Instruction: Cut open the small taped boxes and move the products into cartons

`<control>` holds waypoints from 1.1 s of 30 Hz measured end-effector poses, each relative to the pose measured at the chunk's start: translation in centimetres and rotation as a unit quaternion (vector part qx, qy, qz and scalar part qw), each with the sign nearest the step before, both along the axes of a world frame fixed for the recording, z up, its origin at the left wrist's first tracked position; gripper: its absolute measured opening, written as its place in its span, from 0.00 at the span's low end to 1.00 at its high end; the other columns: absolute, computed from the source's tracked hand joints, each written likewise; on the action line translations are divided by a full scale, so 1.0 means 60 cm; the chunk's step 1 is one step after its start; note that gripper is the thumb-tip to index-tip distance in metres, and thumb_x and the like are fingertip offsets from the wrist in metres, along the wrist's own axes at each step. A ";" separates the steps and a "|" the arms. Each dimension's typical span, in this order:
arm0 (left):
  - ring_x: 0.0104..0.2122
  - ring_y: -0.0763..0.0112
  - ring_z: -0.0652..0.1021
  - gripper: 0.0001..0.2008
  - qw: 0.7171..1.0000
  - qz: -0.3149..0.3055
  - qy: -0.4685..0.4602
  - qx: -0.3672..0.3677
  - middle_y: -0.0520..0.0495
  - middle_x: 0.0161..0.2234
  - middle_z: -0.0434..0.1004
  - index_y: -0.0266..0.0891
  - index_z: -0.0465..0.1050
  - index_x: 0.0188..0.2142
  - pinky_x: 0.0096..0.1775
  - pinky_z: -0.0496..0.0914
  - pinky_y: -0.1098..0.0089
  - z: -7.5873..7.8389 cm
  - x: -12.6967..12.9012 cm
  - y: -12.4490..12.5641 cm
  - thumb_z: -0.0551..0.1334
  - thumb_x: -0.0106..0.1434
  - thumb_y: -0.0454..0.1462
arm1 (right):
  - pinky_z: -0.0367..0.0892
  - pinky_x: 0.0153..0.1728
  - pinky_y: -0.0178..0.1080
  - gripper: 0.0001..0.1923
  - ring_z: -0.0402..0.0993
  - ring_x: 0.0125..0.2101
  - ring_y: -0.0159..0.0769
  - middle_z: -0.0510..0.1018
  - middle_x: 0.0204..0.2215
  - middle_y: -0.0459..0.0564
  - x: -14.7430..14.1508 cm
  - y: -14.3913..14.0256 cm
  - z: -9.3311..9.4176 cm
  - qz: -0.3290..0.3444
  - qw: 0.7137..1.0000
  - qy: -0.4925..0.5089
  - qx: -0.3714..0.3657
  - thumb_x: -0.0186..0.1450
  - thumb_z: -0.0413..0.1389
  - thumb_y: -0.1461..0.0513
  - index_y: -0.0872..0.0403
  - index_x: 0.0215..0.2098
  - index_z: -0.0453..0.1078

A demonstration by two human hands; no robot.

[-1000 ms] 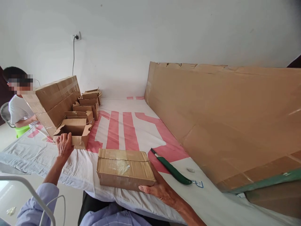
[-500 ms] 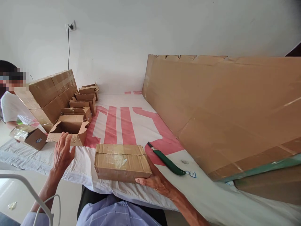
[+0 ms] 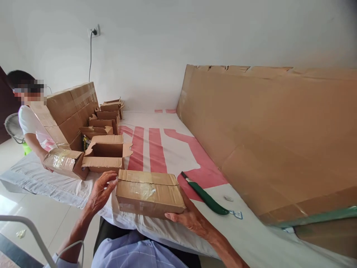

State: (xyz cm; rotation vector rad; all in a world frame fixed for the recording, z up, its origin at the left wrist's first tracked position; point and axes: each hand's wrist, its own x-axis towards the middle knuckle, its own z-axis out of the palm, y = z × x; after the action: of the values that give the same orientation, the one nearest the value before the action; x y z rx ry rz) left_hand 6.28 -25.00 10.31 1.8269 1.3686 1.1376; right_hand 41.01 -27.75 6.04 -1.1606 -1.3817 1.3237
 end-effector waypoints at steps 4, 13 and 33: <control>0.49 0.58 0.84 0.18 0.993 0.069 0.088 -0.036 0.41 0.55 0.82 0.43 0.80 0.56 0.43 0.79 0.64 -0.028 -0.040 0.024 0.63 0.70 0.42 | 0.81 0.36 0.45 0.34 0.79 0.37 0.49 0.82 0.36 0.50 -0.002 0.000 -0.005 0.003 1.000 -0.021 -0.008 0.55 0.69 0.59 0.45 0.60 0.78; 0.58 0.48 0.81 0.26 0.936 0.195 0.290 -0.046 0.33 0.59 0.80 0.37 0.76 0.60 0.58 0.74 0.54 -0.034 -0.085 0.079 0.67 0.62 0.33 | 0.83 0.49 0.52 0.45 0.82 0.50 0.59 0.86 0.51 0.55 0.008 0.006 -0.015 0.026 0.998 -0.054 0.022 0.56 0.70 0.49 0.40 0.72 0.70; 0.70 0.37 0.65 0.33 0.837 0.302 0.457 -0.002 0.29 0.72 0.64 0.36 0.67 0.70 0.62 0.72 0.41 0.050 -0.294 0.057 0.62 0.70 0.46 | 0.73 0.63 0.55 0.49 0.74 0.67 0.58 0.75 0.69 0.59 -0.089 0.218 0.171 0.172 0.980 -0.089 0.052 0.61 0.66 0.37 0.41 0.75 0.63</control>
State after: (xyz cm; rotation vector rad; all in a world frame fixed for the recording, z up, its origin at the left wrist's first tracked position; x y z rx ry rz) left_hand -11.37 -21.58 13.28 2.0868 2.6206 0.4446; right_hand 35.65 -14.68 16.30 -1.0185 -1.8236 1.3881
